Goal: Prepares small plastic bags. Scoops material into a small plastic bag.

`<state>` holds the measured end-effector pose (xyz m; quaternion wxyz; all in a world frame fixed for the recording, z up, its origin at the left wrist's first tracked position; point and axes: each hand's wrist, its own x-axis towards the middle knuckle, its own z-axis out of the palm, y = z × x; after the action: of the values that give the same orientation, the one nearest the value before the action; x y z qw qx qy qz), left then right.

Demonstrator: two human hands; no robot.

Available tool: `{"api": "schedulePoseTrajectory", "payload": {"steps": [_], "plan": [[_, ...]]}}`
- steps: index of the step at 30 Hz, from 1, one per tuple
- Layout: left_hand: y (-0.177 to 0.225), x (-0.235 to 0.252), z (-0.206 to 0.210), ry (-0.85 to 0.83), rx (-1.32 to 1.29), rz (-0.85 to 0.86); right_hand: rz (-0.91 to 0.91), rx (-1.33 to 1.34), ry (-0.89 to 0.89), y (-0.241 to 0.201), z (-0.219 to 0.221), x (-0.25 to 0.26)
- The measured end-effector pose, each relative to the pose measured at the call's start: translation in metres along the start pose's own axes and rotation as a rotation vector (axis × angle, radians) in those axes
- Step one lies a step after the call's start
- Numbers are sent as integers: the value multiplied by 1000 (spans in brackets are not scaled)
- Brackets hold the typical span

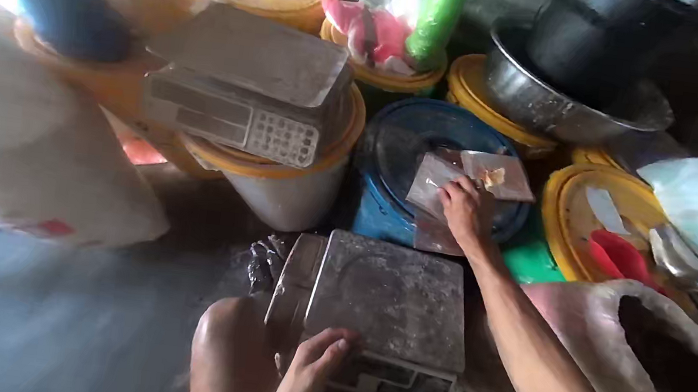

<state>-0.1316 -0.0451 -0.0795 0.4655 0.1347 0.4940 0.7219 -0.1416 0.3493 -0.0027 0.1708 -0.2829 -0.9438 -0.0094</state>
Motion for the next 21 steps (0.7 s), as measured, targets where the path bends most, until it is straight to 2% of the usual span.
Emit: {"api": "schedulePoseTrajectory", "payload": {"steps": [5, 11, 15, 18, 21], "plan": [[1, -5, -13, 44, 35, 12, -2, 61, -3, -3, -12, -1], [5, -15, -8, 26, 131, 14, -38, 217, -13, -3, -27, -5], [3, -20, -1, -12, 178, 44, 10, 326, -78, 1, -42, -11], [3, -23, 4, -11, 192, 41, -54, 400, -97, 5, -46, -19], [5, -29, 8, -21, 193, 35, -75, 474, -207, 6, -49, -28]]}}
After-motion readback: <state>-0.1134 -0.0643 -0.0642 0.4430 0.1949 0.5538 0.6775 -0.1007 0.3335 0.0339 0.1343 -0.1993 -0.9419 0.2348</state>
